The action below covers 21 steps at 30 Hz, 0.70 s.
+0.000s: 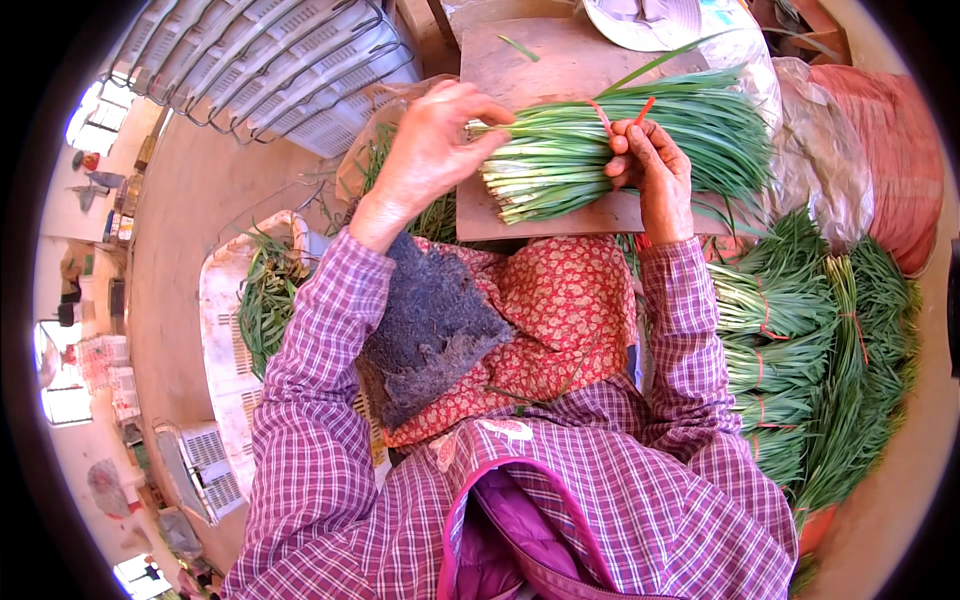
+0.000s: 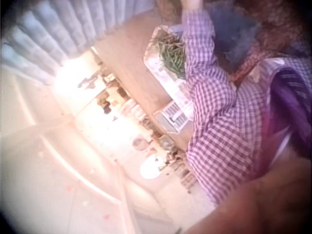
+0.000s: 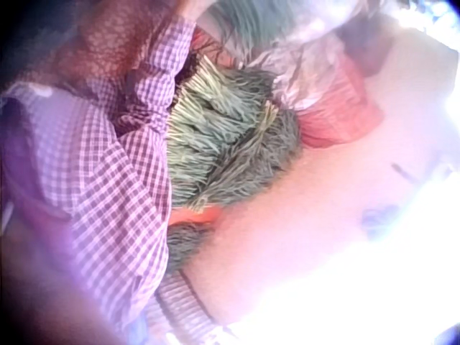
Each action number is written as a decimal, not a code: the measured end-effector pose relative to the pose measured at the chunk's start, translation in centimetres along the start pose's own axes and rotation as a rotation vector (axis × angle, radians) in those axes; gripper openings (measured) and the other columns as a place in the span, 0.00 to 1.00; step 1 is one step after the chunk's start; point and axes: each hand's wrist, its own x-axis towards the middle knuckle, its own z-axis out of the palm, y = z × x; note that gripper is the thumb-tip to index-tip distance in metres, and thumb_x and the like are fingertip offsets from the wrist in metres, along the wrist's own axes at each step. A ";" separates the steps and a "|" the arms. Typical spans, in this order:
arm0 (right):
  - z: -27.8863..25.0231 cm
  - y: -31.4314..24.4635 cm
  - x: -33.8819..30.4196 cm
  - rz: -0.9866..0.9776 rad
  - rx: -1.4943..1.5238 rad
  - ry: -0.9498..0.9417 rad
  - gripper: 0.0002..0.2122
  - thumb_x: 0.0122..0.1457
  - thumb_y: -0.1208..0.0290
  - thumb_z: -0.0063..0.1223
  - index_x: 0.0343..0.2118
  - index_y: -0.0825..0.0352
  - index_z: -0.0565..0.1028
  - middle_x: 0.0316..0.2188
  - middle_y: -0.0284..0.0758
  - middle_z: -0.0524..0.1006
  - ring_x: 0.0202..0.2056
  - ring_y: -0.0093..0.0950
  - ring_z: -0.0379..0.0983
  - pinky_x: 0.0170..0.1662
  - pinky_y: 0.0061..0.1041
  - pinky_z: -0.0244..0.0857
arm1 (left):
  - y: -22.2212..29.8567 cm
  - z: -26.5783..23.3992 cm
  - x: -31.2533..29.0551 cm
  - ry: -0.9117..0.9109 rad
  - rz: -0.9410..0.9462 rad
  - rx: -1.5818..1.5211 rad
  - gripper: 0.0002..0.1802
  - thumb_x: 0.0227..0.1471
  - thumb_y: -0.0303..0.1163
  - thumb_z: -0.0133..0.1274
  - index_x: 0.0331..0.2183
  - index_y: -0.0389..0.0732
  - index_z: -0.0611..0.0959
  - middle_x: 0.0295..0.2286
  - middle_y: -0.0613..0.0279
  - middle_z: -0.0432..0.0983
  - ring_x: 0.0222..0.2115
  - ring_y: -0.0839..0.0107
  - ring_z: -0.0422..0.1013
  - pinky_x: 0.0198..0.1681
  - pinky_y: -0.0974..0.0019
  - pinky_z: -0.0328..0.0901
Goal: The person bundles bunches of green stalks by hand using red ties and wipes a bundle with a cloth.
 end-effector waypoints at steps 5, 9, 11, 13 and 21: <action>0.1 0.0 -0.1 -0.010 -0.005 -0.002 0.10 0.66 0.65 0.48 0.40 0.66 0.76 0.29 0.27 0.78 0.23 0.15 0.73 0.25 0.13 0.64 | 0.3 2.0 0.7 0.009 0.172 0.112 0.08 0.44 0.27 0.62 0.31 0.40 0.83 0.26 0.62 0.73 0.33 0.64 0.70 0.38 0.62 0.67; 0.1 -0.1 -0.1 -0.002 -0.014 0.006 0.11 0.66 0.65 0.48 0.40 0.66 0.76 0.29 0.27 0.78 0.23 0.15 0.73 0.25 0.14 0.64 | 0.3 2.3 1.1 0.042 0.251 0.174 0.07 0.44 0.30 0.60 0.29 0.42 0.81 0.26 0.61 0.72 0.33 0.59 0.70 0.37 0.59 0.68; 0.3 -0.1 0.0 -0.001 -0.017 0.009 0.11 0.66 0.65 0.48 0.40 0.66 0.76 0.29 0.27 0.78 0.23 0.15 0.73 0.25 0.14 0.64 | 0.0 2.6 1.0 0.040 0.176 0.074 0.06 0.45 0.29 0.60 0.29 0.41 0.81 0.26 0.60 0.71 0.33 0.59 0.70 0.36 0.60 0.68; 0.5 -0.2 0.1 0.011 -0.024 0.015 0.10 0.66 0.65 0.48 0.40 0.66 0.76 0.29 0.27 0.78 0.23 0.15 0.74 0.25 0.14 0.64 | -0.5 2.7 0.6 0.039 0.097 -0.023 0.06 0.45 0.29 0.60 0.29 0.41 0.81 0.27 0.59 0.71 0.32 0.59 0.70 0.36 0.61 0.68; 0.5 -0.1 0.2 0.011 -0.025 0.015 0.10 0.66 0.65 0.48 0.40 0.66 0.76 0.28 0.27 0.78 0.23 0.15 0.74 0.25 0.14 0.64 | 0.3 -1.1 -2.1 0.129 0.072 0.099 0.08 0.46 0.28 0.63 0.32 0.40 0.83 0.30 0.62 0.74 0.34 0.70 0.71 0.40 0.64 0.67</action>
